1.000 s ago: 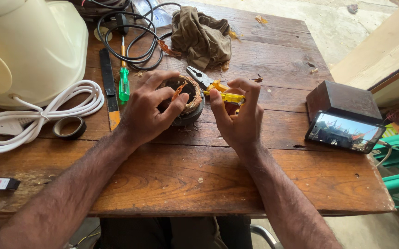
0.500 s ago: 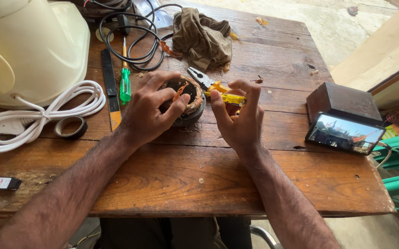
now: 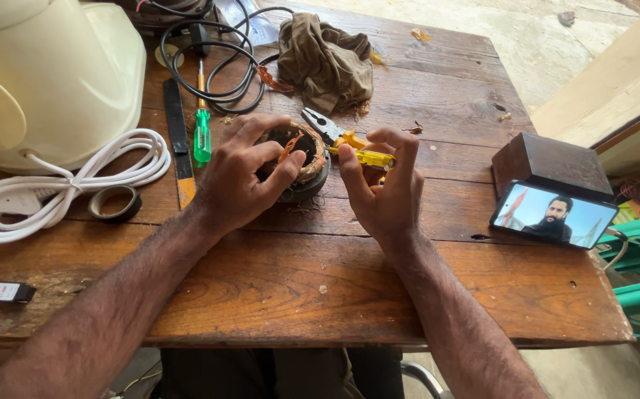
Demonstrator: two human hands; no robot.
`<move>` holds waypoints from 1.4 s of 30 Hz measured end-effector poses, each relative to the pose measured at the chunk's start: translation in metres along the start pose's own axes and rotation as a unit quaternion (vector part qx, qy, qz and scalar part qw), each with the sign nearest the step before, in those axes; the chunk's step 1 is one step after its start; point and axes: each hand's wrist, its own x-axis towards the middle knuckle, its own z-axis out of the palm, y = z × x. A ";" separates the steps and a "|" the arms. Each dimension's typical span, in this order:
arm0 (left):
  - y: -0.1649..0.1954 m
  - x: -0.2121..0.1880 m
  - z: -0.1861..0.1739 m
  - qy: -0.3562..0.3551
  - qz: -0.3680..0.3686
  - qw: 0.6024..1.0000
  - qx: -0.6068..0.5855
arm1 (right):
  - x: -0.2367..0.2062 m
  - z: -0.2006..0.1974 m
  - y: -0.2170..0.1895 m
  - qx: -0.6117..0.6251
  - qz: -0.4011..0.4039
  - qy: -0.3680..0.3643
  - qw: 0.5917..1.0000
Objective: The person uses a yellow-handled screwdriver and pliers to scrape and adjust copper windings inside a cylindrical motor coil. They repeatedly scrape the coil surface, pull out loose strands, and reposition the coil on the workbench while a phone plays video in the background.
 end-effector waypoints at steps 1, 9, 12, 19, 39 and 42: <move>0.000 0.000 -0.001 -0.002 0.000 1.000 -0.003 | 0.000 0.000 0.000 0.001 0.002 0.001 1.000; 0.002 0.001 -0.001 0.000 -0.001 1.000 0.002 | 0.000 0.000 -0.001 -0.006 0.009 0.004 1.000; 0.001 0.001 -0.001 0.001 -0.003 1.000 -0.005 | 0.000 0.000 -0.001 0.001 0.003 0.003 1.000; 0.001 0.000 -0.001 0.008 0.002 1.000 -0.006 | 0.000 0.000 0.000 0.000 0.009 0.001 1.000; 0.001 0.000 -0.001 0.008 0.007 1.000 -0.002 | 0.000 -0.001 -0.001 0.001 0.009 -0.003 1.000; 0.001 0.001 -0.001 0.002 -0.004 1.000 -0.009 | 0.000 -0.001 -0.002 0.005 0.007 0.002 1.000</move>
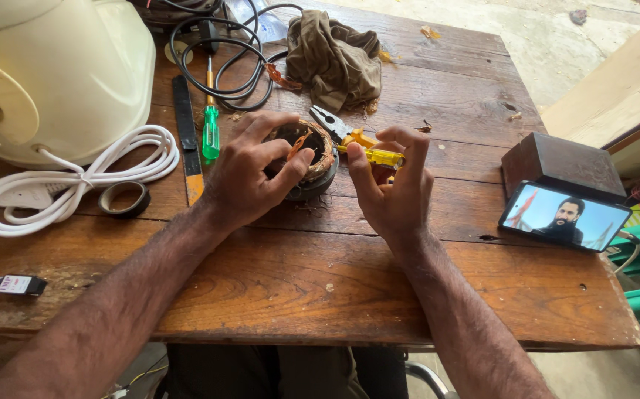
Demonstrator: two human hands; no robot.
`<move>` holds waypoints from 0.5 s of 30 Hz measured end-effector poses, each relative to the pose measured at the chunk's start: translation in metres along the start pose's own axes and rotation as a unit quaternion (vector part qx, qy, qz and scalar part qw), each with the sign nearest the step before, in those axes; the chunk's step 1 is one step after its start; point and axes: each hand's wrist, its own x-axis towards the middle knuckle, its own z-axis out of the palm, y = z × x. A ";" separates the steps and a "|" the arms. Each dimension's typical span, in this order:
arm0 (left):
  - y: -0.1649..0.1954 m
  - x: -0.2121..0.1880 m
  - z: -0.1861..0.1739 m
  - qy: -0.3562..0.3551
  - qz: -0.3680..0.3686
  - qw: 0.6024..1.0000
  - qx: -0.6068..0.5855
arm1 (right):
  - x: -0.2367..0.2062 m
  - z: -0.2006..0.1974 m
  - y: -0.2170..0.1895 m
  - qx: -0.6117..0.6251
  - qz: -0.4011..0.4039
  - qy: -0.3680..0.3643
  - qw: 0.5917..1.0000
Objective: The person uses a yellow-handled screwdriver and pliers to scrape and adjust copper windings inside a cylindrical motor coil. They repeatedly scrape the coil surface, pull out loose strands, and reposition the coil on the workbench while a phone plays video in the background.
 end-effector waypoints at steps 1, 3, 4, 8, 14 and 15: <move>0.000 0.000 0.000 0.002 0.004 1.000 0.003 | 0.000 0.000 0.000 -0.002 0.001 -0.001 1.000; -0.001 0.000 0.000 0.006 0.013 1.000 0.008 | 0.000 -0.001 -0.001 -0.004 0.003 -0.003 1.000; -0.001 0.000 0.000 0.007 0.014 1.000 0.009 | 0.000 -0.001 -0.001 -0.006 0.001 -0.002 1.000; -0.002 -0.001 0.001 0.005 0.011 1.000 0.006 | -0.001 0.000 -0.001 -0.011 0.001 0.002 1.000; -0.002 -0.001 0.002 0.009 0.019 1.000 0.007 | 0.001 -0.001 0.002 -0.009 -0.006 -0.008 1.000; -0.003 -0.001 0.002 0.010 0.023 1.000 0.006 | 0.001 -0.001 0.002 -0.009 -0.009 -0.007 1.000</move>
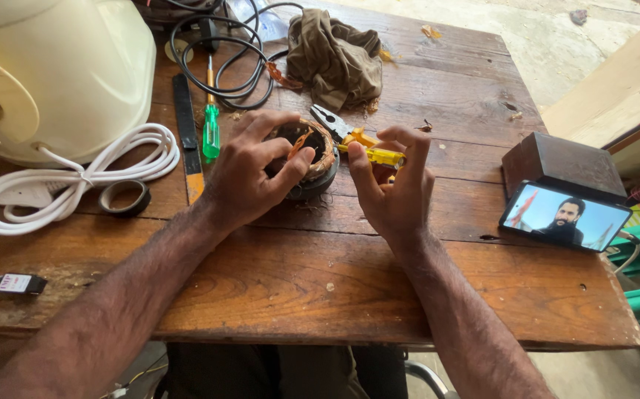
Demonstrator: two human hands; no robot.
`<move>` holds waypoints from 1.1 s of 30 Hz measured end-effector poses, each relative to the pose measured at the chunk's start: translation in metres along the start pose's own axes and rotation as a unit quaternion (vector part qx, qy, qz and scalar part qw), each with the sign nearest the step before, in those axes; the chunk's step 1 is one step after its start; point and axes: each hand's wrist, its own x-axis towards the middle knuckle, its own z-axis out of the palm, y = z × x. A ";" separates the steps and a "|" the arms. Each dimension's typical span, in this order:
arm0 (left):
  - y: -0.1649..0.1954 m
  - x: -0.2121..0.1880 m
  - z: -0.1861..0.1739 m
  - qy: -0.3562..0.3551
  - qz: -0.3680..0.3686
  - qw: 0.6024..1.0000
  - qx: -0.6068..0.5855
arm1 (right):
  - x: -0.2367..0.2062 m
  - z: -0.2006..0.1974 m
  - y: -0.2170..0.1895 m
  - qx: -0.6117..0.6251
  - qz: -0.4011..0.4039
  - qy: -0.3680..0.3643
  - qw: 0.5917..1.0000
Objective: The person uses a yellow-handled screwdriver and pliers to scrape and adjust copper windings inside a cylindrical motor coil. They repeatedly scrape the coil surface, pull out loose strands, and reposition the coil on the workbench while a phone plays video in the background.
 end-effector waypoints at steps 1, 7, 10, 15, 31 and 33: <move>0.000 0.000 0.000 -0.001 -0.003 1.000 0.001 | 0.000 0.000 0.000 -0.001 0.001 0.001 1.000; 0.001 0.000 0.000 -0.001 -0.009 1.000 0.000 | -0.001 0.001 -0.001 0.007 0.012 0.004 1.000; 0.001 0.000 0.000 0.001 -0.006 1.000 0.003 | -0.001 0.001 -0.002 0.008 0.014 0.008 1.000; 0.001 0.000 0.000 0.001 -0.007 1.000 0.002 | -0.001 0.000 -0.003 0.009 0.014 0.004 1.000; 0.003 0.001 -0.001 0.003 -0.009 1.000 0.002 | -0.001 0.001 -0.001 -0.004 0.011 0.007 1.000; 0.003 0.001 -0.001 0.004 -0.015 1.000 0.001 | -0.001 0.001 -0.001 -0.012 0.008 0.012 1.000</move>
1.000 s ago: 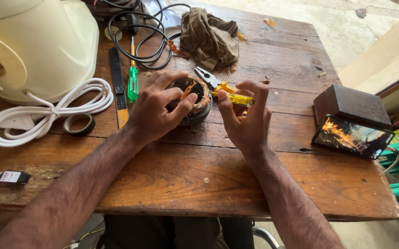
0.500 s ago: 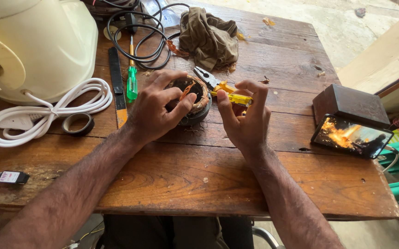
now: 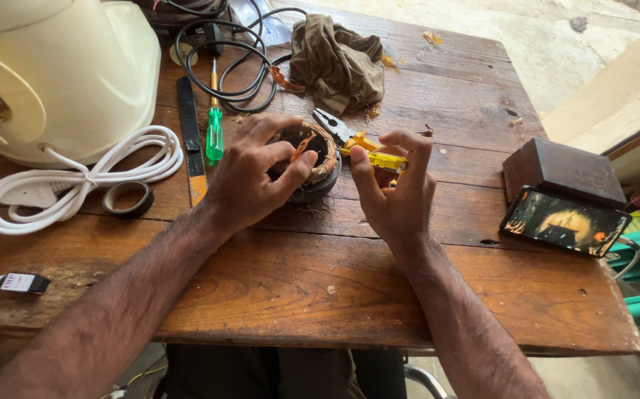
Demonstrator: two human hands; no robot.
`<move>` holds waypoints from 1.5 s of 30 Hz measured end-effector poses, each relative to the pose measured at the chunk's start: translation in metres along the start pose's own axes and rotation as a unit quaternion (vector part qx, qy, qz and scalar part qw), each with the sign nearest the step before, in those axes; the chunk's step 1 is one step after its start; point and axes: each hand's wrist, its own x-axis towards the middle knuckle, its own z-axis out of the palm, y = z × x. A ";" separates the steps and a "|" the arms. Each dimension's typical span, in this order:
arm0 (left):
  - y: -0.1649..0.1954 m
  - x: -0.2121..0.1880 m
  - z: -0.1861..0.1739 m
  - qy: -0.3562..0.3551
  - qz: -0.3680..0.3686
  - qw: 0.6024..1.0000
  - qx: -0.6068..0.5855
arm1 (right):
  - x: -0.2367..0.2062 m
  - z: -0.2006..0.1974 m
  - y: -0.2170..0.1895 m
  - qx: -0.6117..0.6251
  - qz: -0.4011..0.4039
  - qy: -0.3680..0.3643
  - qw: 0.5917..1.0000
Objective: The person uses a yellow-handled screwdriver and pliers to scrape and adjust copper windings inside a cylindrical motor coil. They repeatedly scrape the coil surface, pull out loose strands, and reposition the coil on the workbench while a phone plays video in the background.
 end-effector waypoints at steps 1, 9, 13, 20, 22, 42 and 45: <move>0.000 0.000 0.001 0.000 0.004 1.000 0.000 | 0.000 0.000 0.000 0.001 0.005 -0.003 1.000; 0.005 -0.004 0.009 0.016 -0.005 0.999 -0.037 | -0.001 0.000 -0.001 0.002 0.008 -0.001 1.000; 0.006 -0.005 0.012 0.036 -0.012 0.999 -0.040 | -0.001 0.000 -0.002 0.003 0.012 0.010 1.000; 0.008 -0.005 0.011 0.013 -0.028 0.997 -0.076 | -0.001 0.000 0.003 -0.024 -0.027 0.001 0.999; 0.009 -0.005 0.010 0.018 -0.034 0.996 -0.084 | -0.002 0.000 0.007 -0.031 -0.040 -0.002 0.999; 0.018 -0.003 0.006 0.029 -0.061 0.994 -0.083 | 0.011 -0.006 -0.021 -0.063 -0.117 -0.112 0.985; 0.009 -0.003 0.007 0.024 -0.020 0.999 -0.019 | 0.012 -0.007 -0.025 -0.054 -0.104 -0.113 0.987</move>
